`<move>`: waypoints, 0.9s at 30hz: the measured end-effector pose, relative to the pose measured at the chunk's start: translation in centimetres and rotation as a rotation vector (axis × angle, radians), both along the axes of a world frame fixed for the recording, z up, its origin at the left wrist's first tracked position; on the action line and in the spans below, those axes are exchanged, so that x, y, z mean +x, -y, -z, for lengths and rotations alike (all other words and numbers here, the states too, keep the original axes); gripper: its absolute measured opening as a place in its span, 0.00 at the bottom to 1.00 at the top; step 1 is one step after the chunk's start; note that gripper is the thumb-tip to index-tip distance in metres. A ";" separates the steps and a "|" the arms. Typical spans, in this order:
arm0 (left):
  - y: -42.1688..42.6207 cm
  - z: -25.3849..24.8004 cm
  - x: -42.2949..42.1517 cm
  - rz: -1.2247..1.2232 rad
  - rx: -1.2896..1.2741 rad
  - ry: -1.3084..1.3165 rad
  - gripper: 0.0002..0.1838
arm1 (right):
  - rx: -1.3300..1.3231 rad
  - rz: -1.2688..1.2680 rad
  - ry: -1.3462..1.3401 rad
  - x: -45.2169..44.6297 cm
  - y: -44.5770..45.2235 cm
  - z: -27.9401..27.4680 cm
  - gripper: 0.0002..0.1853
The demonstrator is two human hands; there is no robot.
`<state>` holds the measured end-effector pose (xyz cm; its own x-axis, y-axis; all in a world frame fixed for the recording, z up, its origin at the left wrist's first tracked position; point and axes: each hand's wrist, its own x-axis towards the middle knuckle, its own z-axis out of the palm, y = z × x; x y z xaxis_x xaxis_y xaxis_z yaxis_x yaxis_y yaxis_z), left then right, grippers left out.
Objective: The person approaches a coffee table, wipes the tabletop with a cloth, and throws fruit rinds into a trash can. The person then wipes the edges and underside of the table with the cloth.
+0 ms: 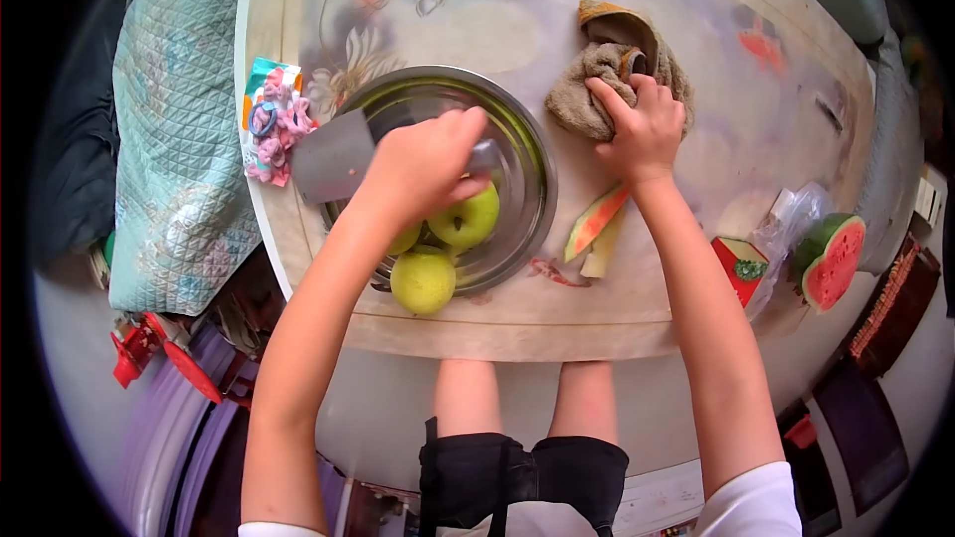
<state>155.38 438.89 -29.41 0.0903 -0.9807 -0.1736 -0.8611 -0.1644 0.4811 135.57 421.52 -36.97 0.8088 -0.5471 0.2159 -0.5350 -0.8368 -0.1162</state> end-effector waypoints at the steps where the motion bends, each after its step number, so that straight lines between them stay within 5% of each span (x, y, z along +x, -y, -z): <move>1: -0.7 -1.7 0.4 -0.024 -0.134 0.001 0.10 | 0.029 -0.002 -0.008 0.1 0.0 -0.5 0.36; 4: -3.2 -6.1 2.3 -0.125 -0.470 -0.103 0.06 | 0.053 -0.006 0.004 0.0 0.4 -0.4 0.34; 9: -6.4 -16.4 3.9 -0.563 -0.639 -0.246 0.04 | 0.195 0.076 0.041 -0.5 0.9 -2.4 0.32; 13: -7.7 -21.4 3.9 -0.679 -0.815 -0.625 0.11 | 0.476 0.454 0.240 -2.2 -0.4 -6.4 0.28; 15: -7.7 -21.9 3.7 -0.679 -0.872 -0.786 0.11 | 0.672 0.688 0.435 -3.5 -0.9 -7.5 0.25; 20: -4.5 -18.7 0.9 -0.751 -1.003 -1.170 0.15 | 0.670 0.815 0.661 -5.9 -1.7 -9.0 0.27; 27: 1.1 -16.3 -6.1 -0.641 -0.938 -0.976 0.16 | 0.688 0.623 0.647 -5.1 -4.3 -11.4 0.32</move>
